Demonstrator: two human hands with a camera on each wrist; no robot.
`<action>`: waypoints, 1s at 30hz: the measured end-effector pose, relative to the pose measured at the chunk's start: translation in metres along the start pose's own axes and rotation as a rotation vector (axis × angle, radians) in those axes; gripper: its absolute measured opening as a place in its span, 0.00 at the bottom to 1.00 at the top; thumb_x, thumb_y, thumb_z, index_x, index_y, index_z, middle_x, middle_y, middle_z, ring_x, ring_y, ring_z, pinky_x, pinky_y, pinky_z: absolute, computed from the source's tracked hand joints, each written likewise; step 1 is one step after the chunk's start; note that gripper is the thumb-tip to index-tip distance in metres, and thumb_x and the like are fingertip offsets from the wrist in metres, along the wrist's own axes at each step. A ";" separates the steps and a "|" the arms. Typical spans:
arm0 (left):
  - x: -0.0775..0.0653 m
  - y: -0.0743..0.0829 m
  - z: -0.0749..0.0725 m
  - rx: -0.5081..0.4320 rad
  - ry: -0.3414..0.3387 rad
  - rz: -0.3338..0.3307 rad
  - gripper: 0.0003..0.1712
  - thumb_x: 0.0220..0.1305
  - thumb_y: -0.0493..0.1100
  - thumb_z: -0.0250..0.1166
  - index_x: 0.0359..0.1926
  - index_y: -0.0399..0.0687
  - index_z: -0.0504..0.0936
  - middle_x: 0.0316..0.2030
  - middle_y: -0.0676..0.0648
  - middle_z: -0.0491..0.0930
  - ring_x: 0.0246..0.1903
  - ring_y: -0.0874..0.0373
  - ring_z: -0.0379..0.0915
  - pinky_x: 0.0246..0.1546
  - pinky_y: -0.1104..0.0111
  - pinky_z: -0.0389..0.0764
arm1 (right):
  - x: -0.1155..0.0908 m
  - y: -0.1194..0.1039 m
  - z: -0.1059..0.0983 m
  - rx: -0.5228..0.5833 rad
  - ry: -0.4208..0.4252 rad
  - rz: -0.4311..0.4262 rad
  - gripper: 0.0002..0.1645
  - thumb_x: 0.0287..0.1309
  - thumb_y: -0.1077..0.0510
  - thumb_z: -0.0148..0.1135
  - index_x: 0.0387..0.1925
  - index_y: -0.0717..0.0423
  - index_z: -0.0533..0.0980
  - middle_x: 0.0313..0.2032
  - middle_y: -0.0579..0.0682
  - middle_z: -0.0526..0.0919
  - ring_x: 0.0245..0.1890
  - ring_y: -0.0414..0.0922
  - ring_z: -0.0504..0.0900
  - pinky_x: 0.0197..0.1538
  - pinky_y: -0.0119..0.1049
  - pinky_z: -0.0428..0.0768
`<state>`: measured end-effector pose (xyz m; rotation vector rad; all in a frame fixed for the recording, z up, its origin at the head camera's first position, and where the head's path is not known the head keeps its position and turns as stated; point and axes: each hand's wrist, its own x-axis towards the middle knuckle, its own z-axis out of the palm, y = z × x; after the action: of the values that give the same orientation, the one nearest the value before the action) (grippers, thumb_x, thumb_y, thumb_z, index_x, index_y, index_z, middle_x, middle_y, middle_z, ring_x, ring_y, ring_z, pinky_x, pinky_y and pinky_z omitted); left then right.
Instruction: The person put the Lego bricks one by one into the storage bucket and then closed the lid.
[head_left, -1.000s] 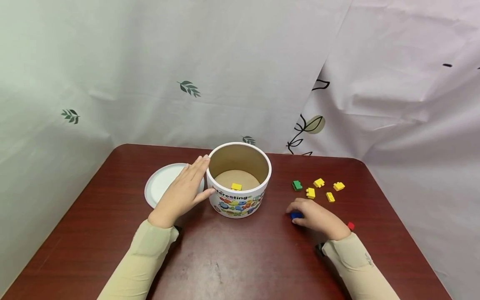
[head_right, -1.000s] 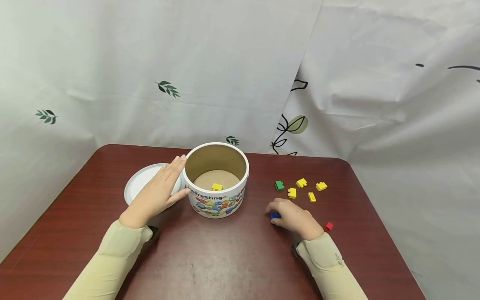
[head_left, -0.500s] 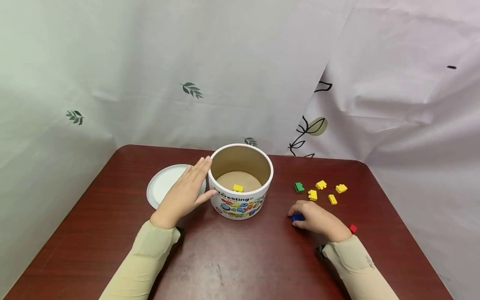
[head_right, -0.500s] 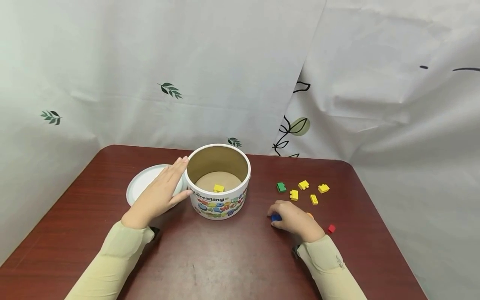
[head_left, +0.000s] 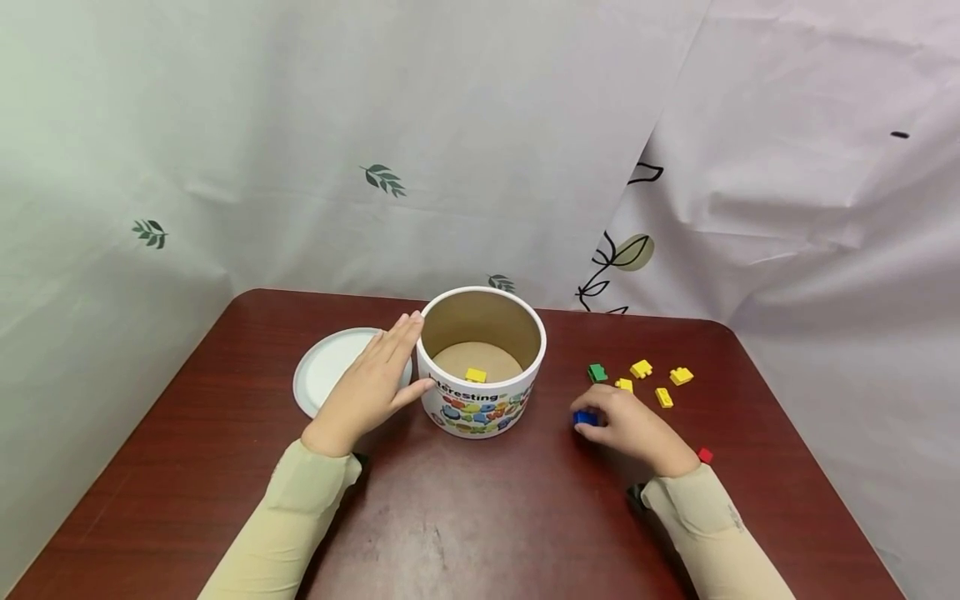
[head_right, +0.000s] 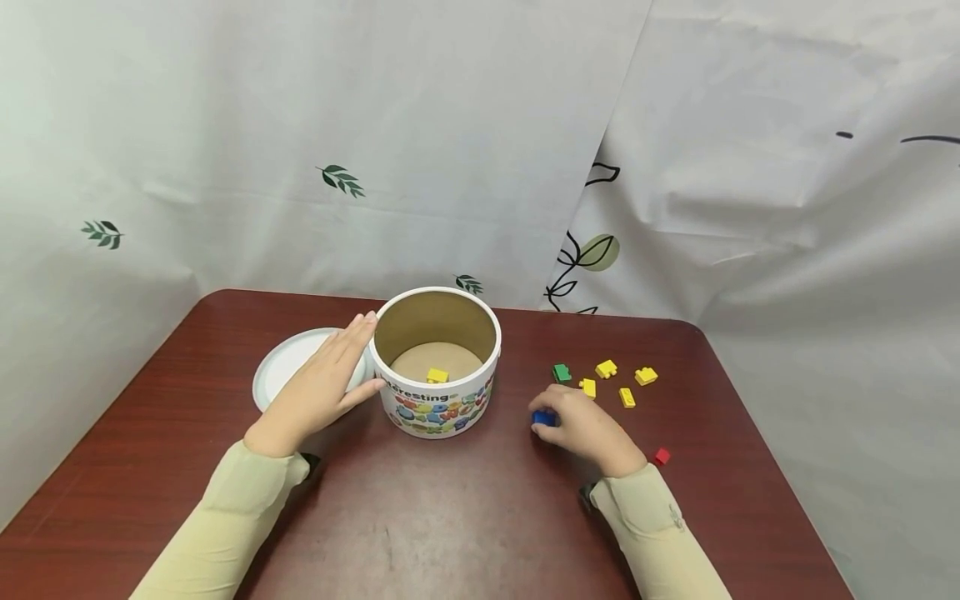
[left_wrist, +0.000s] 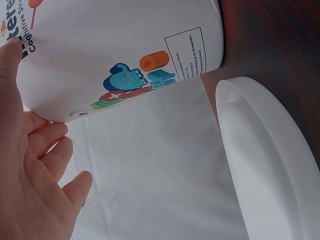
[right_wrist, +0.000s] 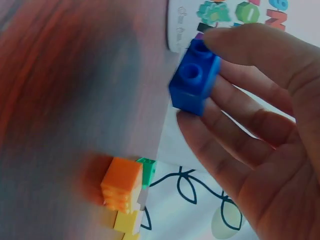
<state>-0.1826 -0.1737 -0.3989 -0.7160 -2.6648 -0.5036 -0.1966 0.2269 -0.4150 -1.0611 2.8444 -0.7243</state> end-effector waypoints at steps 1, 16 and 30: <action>0.000 0.000 0.000 0.000 0.002 0.001 0.50 0.67 0.57 0.66 0.79 0.38 0.54 0.78 0.40 0.54 0.77 0.47 0.48 0.75 0.49 0.53 | 0.001 0.000 0.000 0.008 0.023 0.001 0.15 0.54 0.61 0.76 0.44 0.60 0.84 0.40 0.48 0.85 0.37 0.43 0.79 0.43 0.39 0.85; 0.002 0.000 0.002 0.003 0.004 0.001 0.50 0.68 0.58 0.66 0.78 0.37 0.55 0.77 0.40 0.55 0.77 0.47 0.49 0.75 0.48 0.54 | 0.014 -0.027 -0.016 0.134 0.373 0.040 0.17 0.52 0.62 0.79 0.46 0.54 0.87 0.41 0.45 0.87 0.37 0.41 0.83 0.43 0.39 0.87; 0.001 0.000 0.002 0.007 0.020 0.003 0.51 0.67 0.57 0.67 0.78 0.37 0.54 0.77 0.39 0.55 0.77 0.46 0.49 0.75 0.48 0.54 | 0.043 -0.061 -0.035 0.199 0.622 -0.001 0.18 0.53 0.64 0.77 0.48 0.57 0.86 0.43 0.47 0.87 0.40 0.43 0.83 0.43 0.24 0.81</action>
<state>-0.1837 -0.1728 -0.4006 -0.7096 -2.6451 -0.4976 -0.1985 0.1746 -0.3513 -0.9327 3.1391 -1.5371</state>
